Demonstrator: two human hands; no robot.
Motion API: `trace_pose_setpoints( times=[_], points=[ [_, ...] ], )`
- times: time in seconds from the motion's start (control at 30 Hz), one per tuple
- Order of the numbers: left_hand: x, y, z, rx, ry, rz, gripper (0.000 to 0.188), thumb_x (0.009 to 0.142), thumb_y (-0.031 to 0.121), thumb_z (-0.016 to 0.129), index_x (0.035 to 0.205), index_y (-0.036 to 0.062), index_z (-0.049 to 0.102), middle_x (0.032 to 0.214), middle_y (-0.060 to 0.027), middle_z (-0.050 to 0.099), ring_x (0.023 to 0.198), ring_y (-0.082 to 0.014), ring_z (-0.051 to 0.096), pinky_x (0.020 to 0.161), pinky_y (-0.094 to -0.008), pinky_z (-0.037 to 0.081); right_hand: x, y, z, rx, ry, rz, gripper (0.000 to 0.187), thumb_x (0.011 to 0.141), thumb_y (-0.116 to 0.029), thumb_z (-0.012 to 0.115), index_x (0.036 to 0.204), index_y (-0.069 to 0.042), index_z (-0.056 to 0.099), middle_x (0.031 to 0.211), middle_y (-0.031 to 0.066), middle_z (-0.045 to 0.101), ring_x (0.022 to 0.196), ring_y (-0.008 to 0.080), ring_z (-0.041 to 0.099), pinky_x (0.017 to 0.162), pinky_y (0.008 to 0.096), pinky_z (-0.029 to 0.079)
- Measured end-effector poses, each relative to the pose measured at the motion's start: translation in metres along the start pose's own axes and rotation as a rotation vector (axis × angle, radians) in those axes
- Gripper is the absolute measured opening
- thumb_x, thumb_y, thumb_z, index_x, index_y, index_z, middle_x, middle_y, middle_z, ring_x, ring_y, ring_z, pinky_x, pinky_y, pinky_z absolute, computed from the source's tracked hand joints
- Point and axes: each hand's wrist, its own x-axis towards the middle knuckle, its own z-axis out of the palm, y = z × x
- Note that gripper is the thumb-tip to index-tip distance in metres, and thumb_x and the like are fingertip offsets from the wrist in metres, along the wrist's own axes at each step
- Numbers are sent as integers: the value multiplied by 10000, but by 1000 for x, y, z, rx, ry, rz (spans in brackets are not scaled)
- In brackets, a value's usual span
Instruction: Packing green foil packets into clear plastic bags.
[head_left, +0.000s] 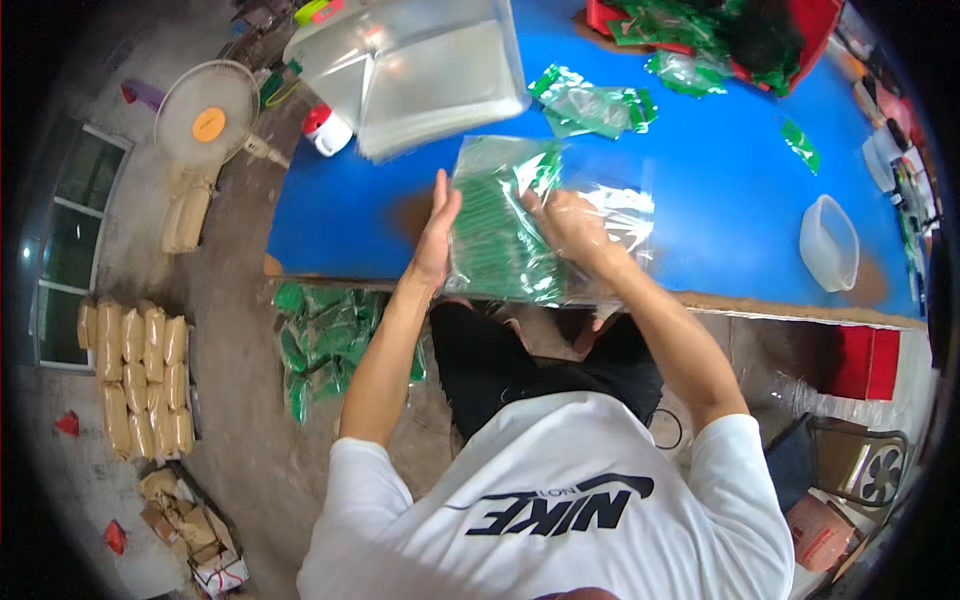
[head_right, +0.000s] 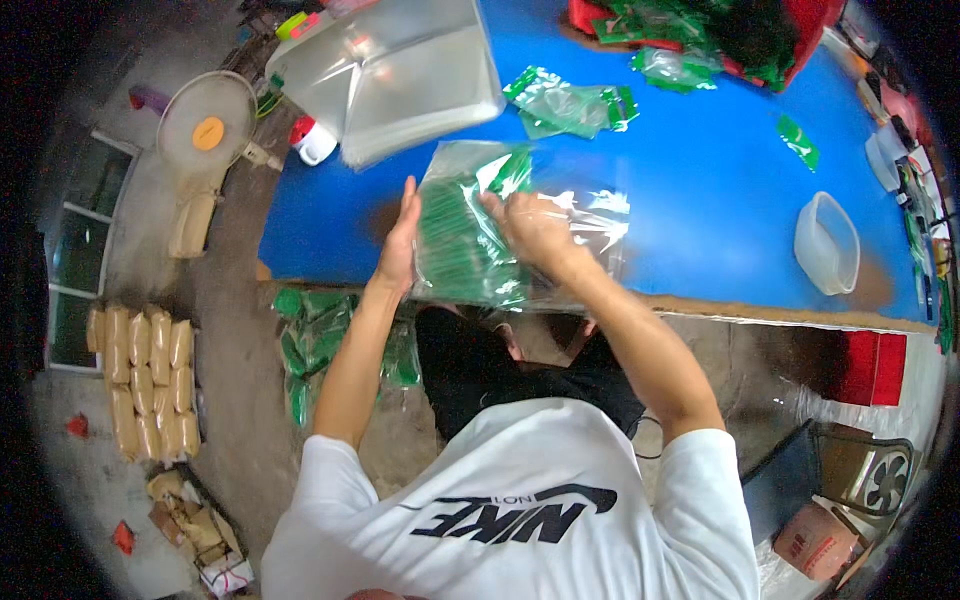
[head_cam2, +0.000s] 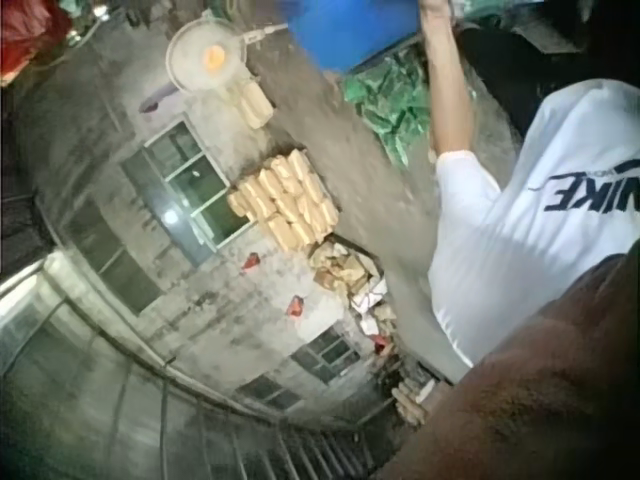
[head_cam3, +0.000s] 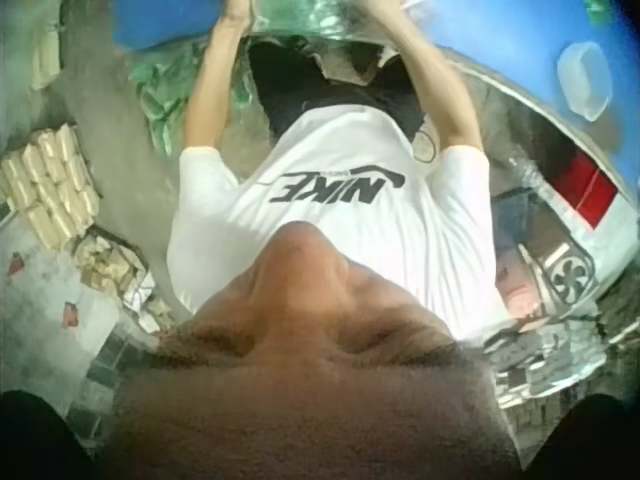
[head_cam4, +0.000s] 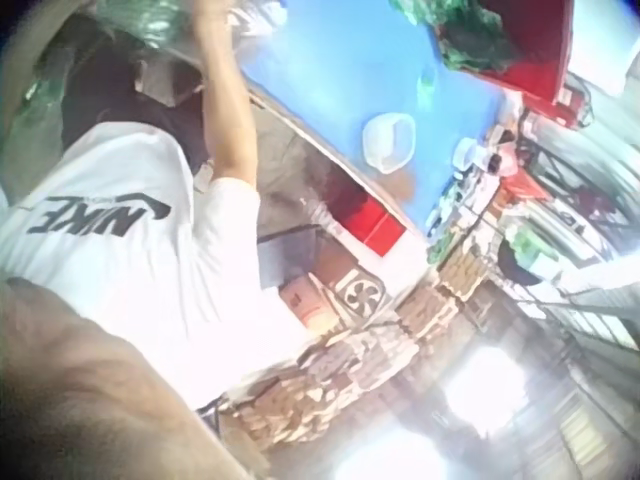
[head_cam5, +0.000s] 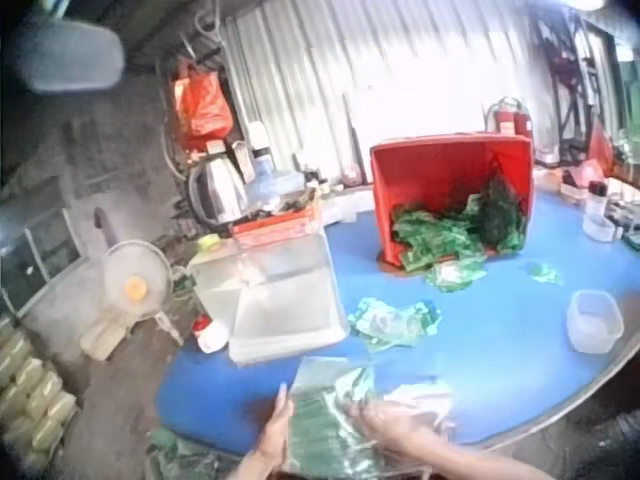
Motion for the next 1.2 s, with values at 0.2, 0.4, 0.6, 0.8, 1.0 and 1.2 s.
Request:
trace_pose_setpoints(
  times=[0.2, 0.4, 0.6, 0.8, 1.0, 1.2],
  points=[
    [-32, -5, -34, -34, -13, 1, 880, 989, 397, 569, 1578, 3, 47, 1652, -165, 83, 1525, -251, 77, 1218, -370, 106, -28, 60, -28, 251, -251, -6, 358, 1027, -236, 439, 1302, -44, 563, 919, 295, 642, 836, 453, 647, 682, 535, 502],
    [-51, 18, -11, 292, -146, 88, 884, 863, 164, 723, 1549, -40, 204, 1593, -152, 279, 1466, -247, 275, 1196, -360, 199, -45, 0, -42, 677, -604, 44, 534, 1034, -449, 455, 977, 51, 635, 716, 208, 611, 666, 327, 643, 647, 435, 519],
    [-60, 19, -4, 253, -145, 53, 907, 895, 216, 701, 1558, -47, 140, 1637, -170, 165, 1517, -246, 136, 1219, -367, 96, -62, 1, -54, 1069, -586, 285, 456, 1006, -418, 550, 900, 16, 639, 732, 89, 677, 554, 124, 626, 484, 267, 478],
    [-63, 8, -4, 87, -32, 17, 864, 935, 242, 673, 1556, -48, 147, 1631, -159, 186, 1510, -241, 157, 1216, -370, 110, -61, 1, -35, 934, -189, 225, 280, 952, -231, 620, 896, 43, 607, 664, 104, 653, 567, 153, 659, 527, 299, 527],
    [-51, 15, 10, 74, -114, 40, 837, 926, 211, 684, 1556, -33, 190, 1610, -132, 247, 1489, -223, 208, 1208, -369, 146, -49, -6, -35, 1087, -319, 224, 261, 949, -199, 612, 921, 60, 621, 736, 116, 678, 645, 158, 680, 541, 300, 535],
    [-55, 28, 0, 216, -149, -70, 877, 891, 161, 721, 1555, -37, 183, 1597, -147, 271, 1477, -234, 244, 1202, -359, 169, -55, 45, -35, 1290, -292, 349, 270, 998, -297, 596, 1069, -36, 612, 693, 53, 633, 596, 93, 628, 479, 227, 486]
  ],
)
